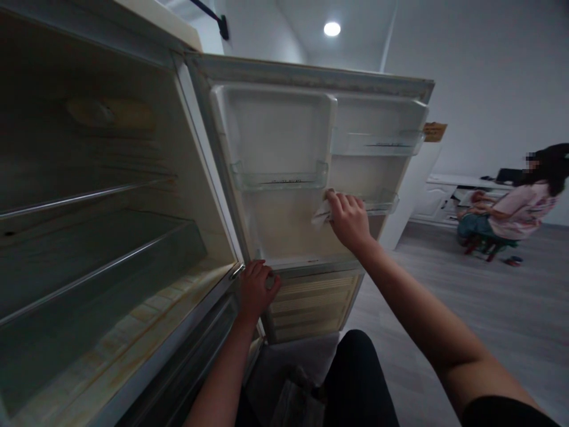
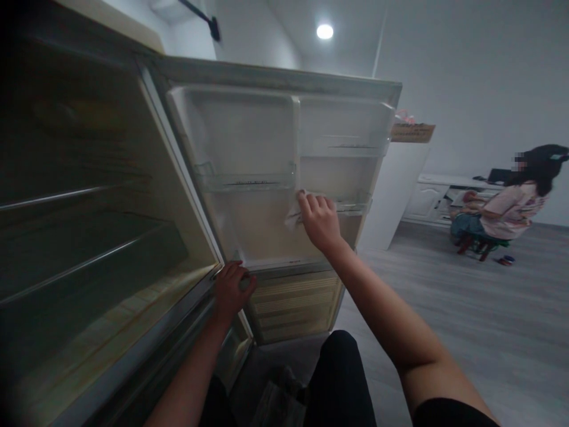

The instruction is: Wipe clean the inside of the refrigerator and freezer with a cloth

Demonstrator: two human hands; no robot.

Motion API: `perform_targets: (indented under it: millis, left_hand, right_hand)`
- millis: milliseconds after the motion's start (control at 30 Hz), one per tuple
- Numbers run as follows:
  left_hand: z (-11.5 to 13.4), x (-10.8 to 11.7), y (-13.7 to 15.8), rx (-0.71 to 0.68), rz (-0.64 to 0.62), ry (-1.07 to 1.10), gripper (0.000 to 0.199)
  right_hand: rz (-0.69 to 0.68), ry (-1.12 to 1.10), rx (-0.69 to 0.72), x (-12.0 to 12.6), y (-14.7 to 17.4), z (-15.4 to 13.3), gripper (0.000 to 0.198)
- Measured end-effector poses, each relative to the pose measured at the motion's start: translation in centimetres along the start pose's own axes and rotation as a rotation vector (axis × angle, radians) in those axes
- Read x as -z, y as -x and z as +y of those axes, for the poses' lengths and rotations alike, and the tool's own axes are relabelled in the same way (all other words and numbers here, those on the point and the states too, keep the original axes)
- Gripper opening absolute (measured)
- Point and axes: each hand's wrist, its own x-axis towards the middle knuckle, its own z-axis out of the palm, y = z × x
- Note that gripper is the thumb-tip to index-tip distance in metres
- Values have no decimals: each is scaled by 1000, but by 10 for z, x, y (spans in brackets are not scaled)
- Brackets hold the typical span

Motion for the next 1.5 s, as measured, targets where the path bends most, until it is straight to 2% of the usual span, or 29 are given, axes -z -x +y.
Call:
perform_targets:
  millis: [100,200,300,500,600,667,833,1133,1300,1500]
  left_hand:
    - [1,1,-2,-2,-31,-8,13]
    - [1,2,-4,-13,-55,-24,14]
    - [3,1,-7,-11,-58,-52,15]
    - [10,-5,-9,9,-74,-98,12]
    - [13,-7,-10,30,-52,-110,11]
    - [14,-8,-10,31,-42,-105,10]
    - [11,-3,-7,22,-38,-60,10]
    - [1,12,0,20,-50,12,11]
    - [-2,13,1,38,-60,26,11]
    - [1,6,0,42,-83,-1,9]
  right_hand:
    - [82,-11,-28,-13,-1,-7,54]
    - [114,14,6,-22,2,7,53]
    - [118,52,2,-30,9,39,49]
    - [159,39,-130,-53,30,129,35]
    - [175,-28,-129,-64,34,150,32]
    - [200,-81,-170,-68,35,148,31]
    - [323,-158,-286,-66,41,124,30]
    - [493,-193,-302,-39,66,94,32]
    - [509,-187,-306,-36,67,89,32]
    - [476,-236,-294,-54,56,101,36]
